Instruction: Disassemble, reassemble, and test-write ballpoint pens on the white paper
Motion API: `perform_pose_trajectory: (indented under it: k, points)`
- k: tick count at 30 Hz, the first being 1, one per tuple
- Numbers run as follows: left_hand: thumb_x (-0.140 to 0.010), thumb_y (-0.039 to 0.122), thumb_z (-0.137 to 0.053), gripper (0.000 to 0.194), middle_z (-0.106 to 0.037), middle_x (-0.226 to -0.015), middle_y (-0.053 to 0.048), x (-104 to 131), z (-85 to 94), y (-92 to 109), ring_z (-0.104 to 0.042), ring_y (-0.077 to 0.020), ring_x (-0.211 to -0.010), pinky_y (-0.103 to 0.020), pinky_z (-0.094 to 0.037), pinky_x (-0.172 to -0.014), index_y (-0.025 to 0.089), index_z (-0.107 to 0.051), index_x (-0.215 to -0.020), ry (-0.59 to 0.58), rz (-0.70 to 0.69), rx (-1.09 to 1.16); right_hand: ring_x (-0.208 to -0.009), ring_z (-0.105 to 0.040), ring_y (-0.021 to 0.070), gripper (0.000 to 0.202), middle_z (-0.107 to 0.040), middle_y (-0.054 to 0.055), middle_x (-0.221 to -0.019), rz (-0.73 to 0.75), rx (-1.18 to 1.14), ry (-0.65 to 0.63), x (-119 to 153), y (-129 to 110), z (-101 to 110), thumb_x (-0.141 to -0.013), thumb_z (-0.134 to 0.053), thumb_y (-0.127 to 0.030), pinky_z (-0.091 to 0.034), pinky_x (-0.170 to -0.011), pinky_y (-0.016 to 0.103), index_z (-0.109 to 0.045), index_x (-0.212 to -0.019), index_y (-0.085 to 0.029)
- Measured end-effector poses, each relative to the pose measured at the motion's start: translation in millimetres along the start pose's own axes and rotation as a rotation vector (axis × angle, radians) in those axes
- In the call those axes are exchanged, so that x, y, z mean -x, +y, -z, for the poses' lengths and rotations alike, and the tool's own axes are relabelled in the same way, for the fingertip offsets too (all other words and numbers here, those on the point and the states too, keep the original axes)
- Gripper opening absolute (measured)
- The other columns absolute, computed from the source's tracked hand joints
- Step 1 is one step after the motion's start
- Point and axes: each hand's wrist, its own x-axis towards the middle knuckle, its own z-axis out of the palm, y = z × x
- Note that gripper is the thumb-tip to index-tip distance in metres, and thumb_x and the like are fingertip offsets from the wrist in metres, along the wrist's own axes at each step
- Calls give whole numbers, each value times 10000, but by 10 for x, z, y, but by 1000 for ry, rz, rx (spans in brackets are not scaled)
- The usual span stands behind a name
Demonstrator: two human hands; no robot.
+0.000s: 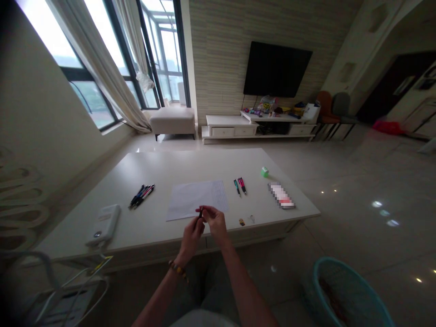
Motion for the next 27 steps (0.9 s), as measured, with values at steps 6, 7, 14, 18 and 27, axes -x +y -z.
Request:
perform_pose_trajectory:
  k: [6,7,14,18,27]
  points:
    - [-744,655,-391,510,-320,-449,79,-86,93,44,-241,-48,-373,-203,-195,-385,158,-473,-665,-388,199,237,-604,-578,135,318,-687,69,-742,-92,-134,-58,35,48,39,-713,-639,-449,-433,-540,247,-673,-839,-159]
    - [-745,646,-399,506,-334,-453,73,-69,91,68,-253,-50,-381,-205,-204,-390,154,-486,-662,-371,186,215,-584,-571,132,294,-681,60,-705,-85,-134,-19,32,69,29,-700,-653,-440,-428,-529,245,-670,-773,-156]
    - [-779,493,-491,326,-559,-598,9,47,41,229,-492,-105,-562,-223,-360,-559,174,-538,-735,131,34,148,-754,-619,180,231,-690,67,-812,69,180,108,61,27,72,-746,-594,-363,-476,-658,287,-680,-847,-173]
    - [-773,511,-498,320,-674,-900,-83,-64,41,262,-616,-177,-852,-309,-438,-760,194,-457,-792,176,250,679,-717,-603,143,430,-674,21,-840,172,479,-8,309,-2,176,-718,-590,-233,-476,-645,265,-577,-1148,-233]
    - [-809,592,-367,508,-680,-893,-119,-108,-171,29,-622,-224,-855,-379,-469,-771,153,-620,-855,-179,136,209,-767,-579,181,182,-649,39,-819,234,309,312,296,-129,302,-775,-578,-390,-448,-723,317,-629,-812,-219]
